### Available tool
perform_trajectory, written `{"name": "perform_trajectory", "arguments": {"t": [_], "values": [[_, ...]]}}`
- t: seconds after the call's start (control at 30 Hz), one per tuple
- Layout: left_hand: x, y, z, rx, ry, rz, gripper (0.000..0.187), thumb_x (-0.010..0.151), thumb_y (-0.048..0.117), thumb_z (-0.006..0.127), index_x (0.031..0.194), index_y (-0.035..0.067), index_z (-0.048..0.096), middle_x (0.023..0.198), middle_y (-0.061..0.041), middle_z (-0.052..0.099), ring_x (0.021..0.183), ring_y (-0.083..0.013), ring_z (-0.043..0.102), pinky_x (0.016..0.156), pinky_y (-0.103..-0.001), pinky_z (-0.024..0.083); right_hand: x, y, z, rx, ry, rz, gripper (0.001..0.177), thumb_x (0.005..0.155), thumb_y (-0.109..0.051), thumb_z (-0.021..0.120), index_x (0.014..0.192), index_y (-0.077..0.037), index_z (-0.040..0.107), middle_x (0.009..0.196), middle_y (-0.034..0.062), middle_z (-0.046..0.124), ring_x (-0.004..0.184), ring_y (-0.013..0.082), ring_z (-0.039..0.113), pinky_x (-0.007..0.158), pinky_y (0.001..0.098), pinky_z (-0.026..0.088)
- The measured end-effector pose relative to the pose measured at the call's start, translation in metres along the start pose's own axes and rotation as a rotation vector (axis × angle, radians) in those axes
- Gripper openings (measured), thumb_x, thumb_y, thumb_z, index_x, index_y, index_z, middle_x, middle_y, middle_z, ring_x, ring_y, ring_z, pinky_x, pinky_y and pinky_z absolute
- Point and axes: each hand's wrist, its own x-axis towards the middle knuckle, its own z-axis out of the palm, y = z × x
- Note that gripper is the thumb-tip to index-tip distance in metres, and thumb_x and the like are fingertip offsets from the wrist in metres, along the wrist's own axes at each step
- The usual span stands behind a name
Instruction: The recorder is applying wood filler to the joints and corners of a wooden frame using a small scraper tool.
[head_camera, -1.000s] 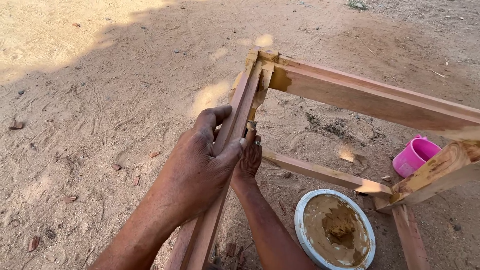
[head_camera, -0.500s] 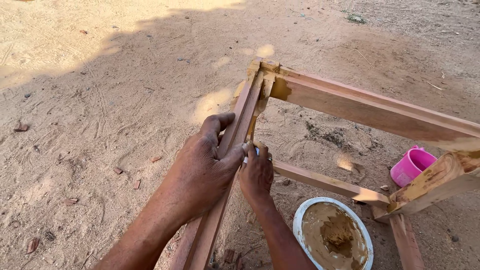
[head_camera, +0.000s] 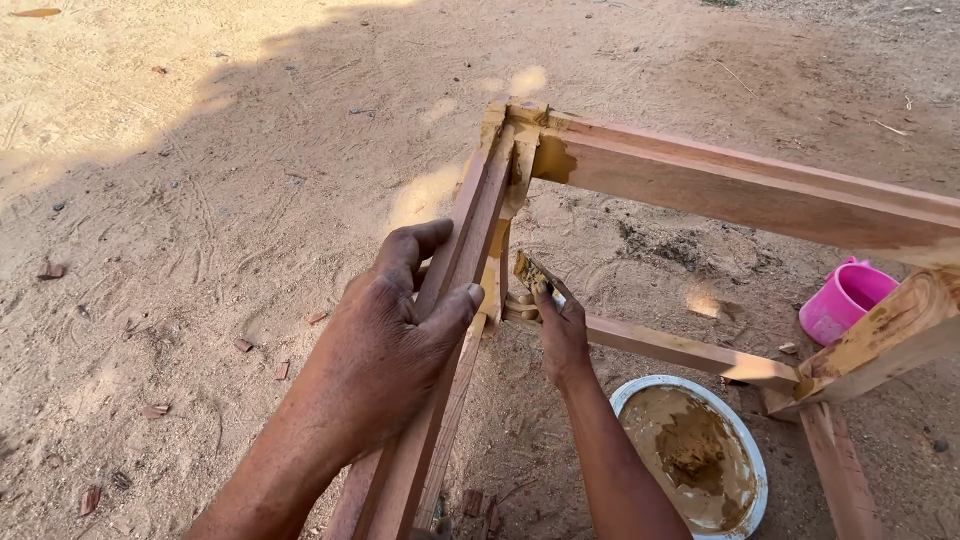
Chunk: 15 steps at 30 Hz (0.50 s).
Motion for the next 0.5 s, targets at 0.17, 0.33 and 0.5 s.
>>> {"name": "perform_trajectory", "arguments": {"t": [0.17,0.33,0.5], "values": [[0.002,0.000,0.002,0.000,0.010,-0.035,0.062,0.095,0.038,0.059,0.152,0.020,0.042,0.120,-0.023,0.071,0.068,-0.0301,0.077,0.060,-0.046,0.070,0.013,-0.004,0.010,-0.205,-0.006,0.055,0.041,0.103,-0.030,0.062,0.137,-0.009,0.064,0.092,0.0045,0.072,0.081,0.0101,0.061,0.077,0.0280,0.054],[0.004,-0.004,0.003,0.006,0.032,-0.007,0.063,0.096,0.039,0.060,0.153,0.019,0.043,0.120,-0.023,0.070,0.071,-0.0286,0.076,0.064,-0.047,0.065,0.019,0.004,0.017,-0.150,-0.023,0.074,0.044,0.102,-0.025,0.062,0.144,-0.011,0.060,0.093,0.0031,0.072,0.084,0.0094,0.063,0.081,0.0275,0.056],[0.000,0.010,0.000,0.020,0.006,-0.106,0.060,0.097,0.043,0.062,0.150,0.022,0.044,0.113,-0.021,0.076,0.064,-0.0304,0.076,0.063,-0.048,0.065,0.014,-0.001,0.017,-0.267,-0.078,-0.044,0.040,0.102,-0.022,0.063,0.141,-0.011,0.064,0.099,-0.0001,0.071,0.089,0.0065,0.063,0.082,0.0242,0.055]]}}
